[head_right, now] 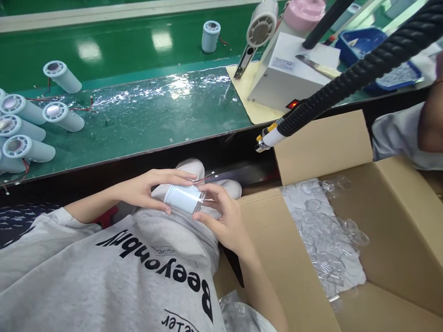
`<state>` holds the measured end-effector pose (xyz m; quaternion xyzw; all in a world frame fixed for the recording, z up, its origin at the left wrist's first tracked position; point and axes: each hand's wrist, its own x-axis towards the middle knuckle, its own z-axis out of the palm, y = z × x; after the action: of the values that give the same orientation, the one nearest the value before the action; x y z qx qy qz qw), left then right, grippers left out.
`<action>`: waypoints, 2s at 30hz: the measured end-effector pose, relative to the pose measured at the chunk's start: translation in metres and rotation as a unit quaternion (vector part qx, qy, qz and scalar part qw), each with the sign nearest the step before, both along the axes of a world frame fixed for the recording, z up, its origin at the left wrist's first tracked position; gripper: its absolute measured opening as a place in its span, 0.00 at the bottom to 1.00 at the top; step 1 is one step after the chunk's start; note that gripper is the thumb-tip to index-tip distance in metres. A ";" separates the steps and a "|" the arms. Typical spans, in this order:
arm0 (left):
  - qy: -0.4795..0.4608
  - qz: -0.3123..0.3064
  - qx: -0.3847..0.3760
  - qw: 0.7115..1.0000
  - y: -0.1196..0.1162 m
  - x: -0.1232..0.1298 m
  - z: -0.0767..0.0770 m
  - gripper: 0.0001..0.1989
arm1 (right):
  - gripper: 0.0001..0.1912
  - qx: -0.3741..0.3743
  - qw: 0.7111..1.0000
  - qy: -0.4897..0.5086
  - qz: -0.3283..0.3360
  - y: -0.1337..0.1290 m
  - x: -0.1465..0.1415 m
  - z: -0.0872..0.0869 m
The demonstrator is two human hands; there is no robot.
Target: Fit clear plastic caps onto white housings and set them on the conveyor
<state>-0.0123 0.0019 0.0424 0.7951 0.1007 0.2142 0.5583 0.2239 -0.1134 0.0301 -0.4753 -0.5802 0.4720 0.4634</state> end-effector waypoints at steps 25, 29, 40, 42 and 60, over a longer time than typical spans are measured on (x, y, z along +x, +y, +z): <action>0.007 -0.001 -0.004 1.000 -0.006 -0.004 -0.011 0.34 | 0.37 -0.358 0.901 0.242 0.032 0.013 -0.022 -0.005; -0.009 0.003 0.007 1.000 -0.008 -0.004 -0.014 0.32 | 0.39 -0.398 0.882 0.240 0.072 0.012 -0.019 -0.008; 0.054 0.074 -0.143 0.986 -0.019 -0.002 -0.003 0.34 | 0.36 0.026 0.999 -0.012 -0.022 0.000 -0.017 -0.022; 0.069 0.072 -0.170 0.980 -0.019 -0.002 -0.002 0.35 | 0.30 0.210 0.967 -0.143 -0.014 0.001 -0.012 -0.024; 0.087 -0.006 -0.338 0.937 -0.019 0.001 -0.030 0.41 | 0.28 -0.152 0.988 -0.019 0.007 -0.007 -0.020 -0.017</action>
<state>-0.0111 -0.0174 0.0124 0.5753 0.2109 0.0944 0.7846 0.2042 -0.1203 0.0132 -0.5452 -0.5134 0.5490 0.3712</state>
